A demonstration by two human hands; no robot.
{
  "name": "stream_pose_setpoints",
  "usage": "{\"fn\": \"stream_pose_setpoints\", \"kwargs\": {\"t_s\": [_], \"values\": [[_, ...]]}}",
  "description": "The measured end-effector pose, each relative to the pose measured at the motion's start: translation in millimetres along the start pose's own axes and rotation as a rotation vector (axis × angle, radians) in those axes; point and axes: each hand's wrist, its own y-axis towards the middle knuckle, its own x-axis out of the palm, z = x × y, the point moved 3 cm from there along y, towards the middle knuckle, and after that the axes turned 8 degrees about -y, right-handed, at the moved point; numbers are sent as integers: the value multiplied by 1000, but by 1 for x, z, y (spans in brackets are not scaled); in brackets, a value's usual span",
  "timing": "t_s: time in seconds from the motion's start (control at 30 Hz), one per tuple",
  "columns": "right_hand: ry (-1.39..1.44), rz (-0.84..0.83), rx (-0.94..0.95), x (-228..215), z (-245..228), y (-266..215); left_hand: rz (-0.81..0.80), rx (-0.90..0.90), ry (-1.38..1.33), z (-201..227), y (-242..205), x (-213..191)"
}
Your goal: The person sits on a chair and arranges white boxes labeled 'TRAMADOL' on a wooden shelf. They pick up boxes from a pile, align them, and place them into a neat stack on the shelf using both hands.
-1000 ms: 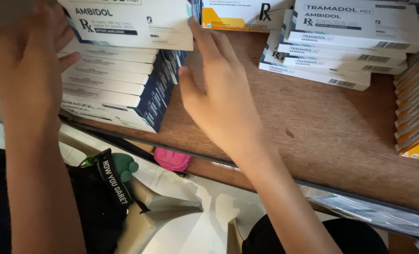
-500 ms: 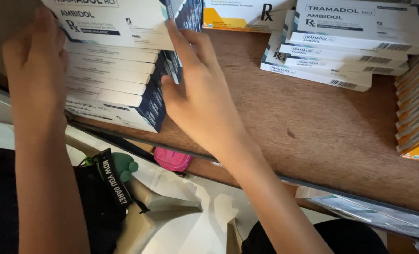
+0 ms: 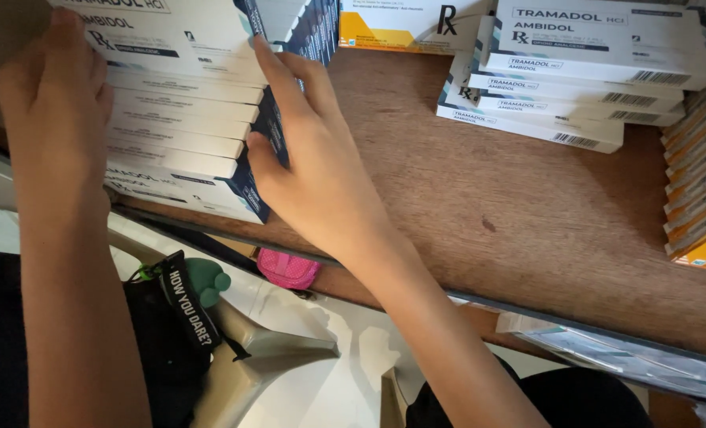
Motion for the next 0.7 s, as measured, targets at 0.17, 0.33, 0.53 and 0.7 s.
{"fn": "stream_pose_setpoints", "kwargs": {"t_s": [0.17,0.33,0.53,0.7], "values": [[-7,15,-13,3,1,0,54,-2,-61,-18,10,-8],[-48,28,-25,5,1,2,54,27,-43,-10,14,-10],[-28,20,-11,9,2,3,48,-29,-41,-2,10,-9],[-33,28,-16,10,4,4,38,-70,35,14,6,-1]]}}
